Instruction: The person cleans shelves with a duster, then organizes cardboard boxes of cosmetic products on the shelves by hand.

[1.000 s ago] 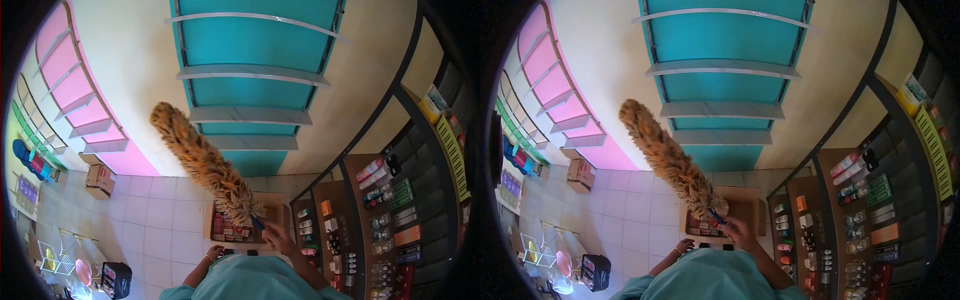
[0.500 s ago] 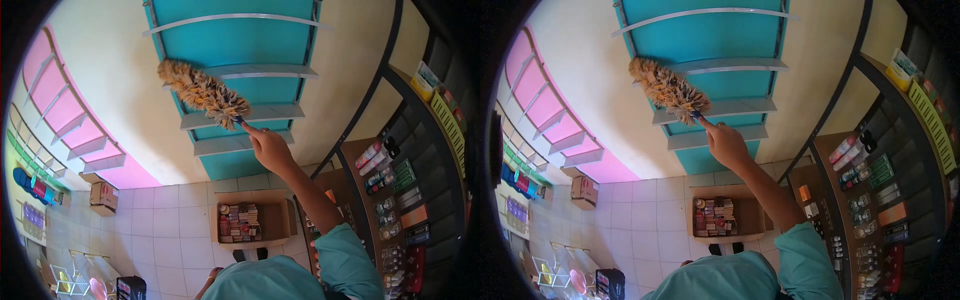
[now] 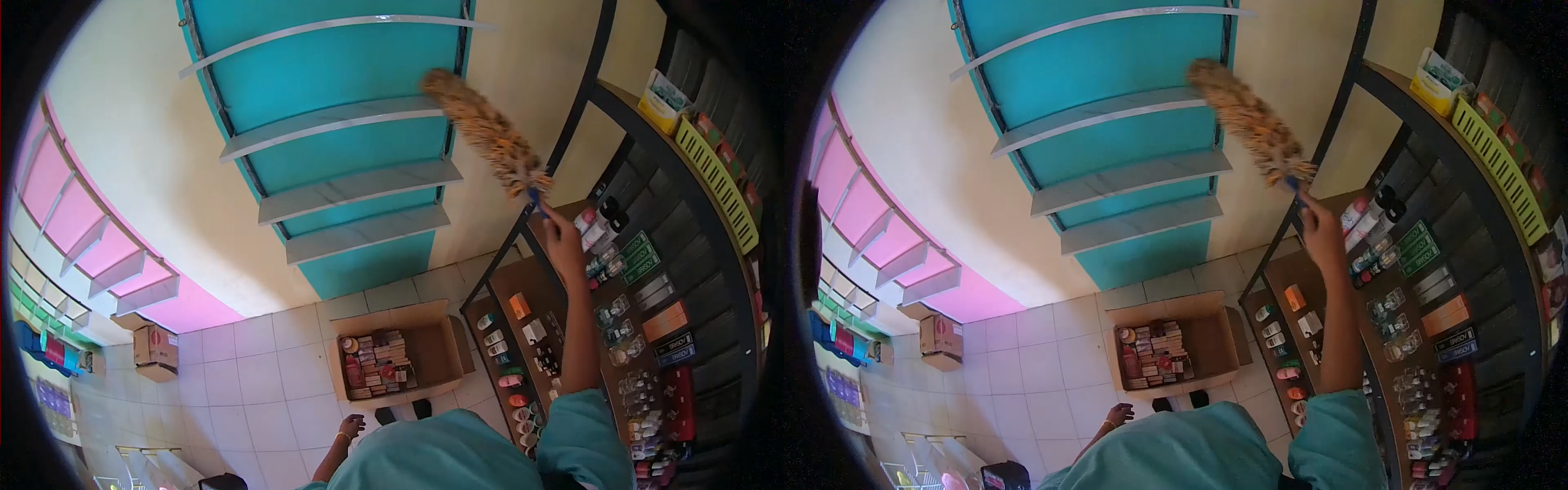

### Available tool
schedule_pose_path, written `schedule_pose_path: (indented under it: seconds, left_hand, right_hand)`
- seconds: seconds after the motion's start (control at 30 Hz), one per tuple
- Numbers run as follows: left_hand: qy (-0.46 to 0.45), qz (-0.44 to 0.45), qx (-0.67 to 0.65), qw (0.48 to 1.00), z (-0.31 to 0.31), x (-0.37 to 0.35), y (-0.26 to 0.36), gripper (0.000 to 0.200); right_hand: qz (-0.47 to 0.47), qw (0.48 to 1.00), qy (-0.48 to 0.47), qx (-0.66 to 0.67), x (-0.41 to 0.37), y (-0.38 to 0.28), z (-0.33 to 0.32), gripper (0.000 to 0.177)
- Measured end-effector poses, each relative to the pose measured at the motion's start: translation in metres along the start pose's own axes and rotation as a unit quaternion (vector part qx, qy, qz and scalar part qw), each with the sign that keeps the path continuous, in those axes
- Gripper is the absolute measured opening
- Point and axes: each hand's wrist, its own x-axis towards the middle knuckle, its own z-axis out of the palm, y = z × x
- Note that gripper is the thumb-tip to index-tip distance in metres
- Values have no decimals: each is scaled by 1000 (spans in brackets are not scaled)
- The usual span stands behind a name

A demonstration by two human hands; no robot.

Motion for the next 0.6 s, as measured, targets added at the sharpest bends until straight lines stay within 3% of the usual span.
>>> schedule_pose_path:
  seconds: [0.13, 0.23, 0.47, 0.57, 0.6]
  left_hand:
    - [-21, 10, -2, 1000, 6, 11, -7, 25]
    - [-24, -1, 21, 999, 0, 13, -18, 25]
    - [31, 3, -55, 998, -6, -20, -20, 26]
    - [55, -24, 112, 992, -13, -36, -30, 26]
    - [60, -17, 110, 992, -15, -39, -37, 27]
  right_hand:
    - [151, 986, -12, -69, -12, -34, -18, 30]
    - [89, 995, 48, 2, -20, -13, 4, 31]
    - [132, 985, 108, 8, -54, 28, 16, 30]
    - [-30, 979, 203, 3, -75, -16, 33, 30]
    - [-8, 982, 166, 86, -80, -35, 38, 30]
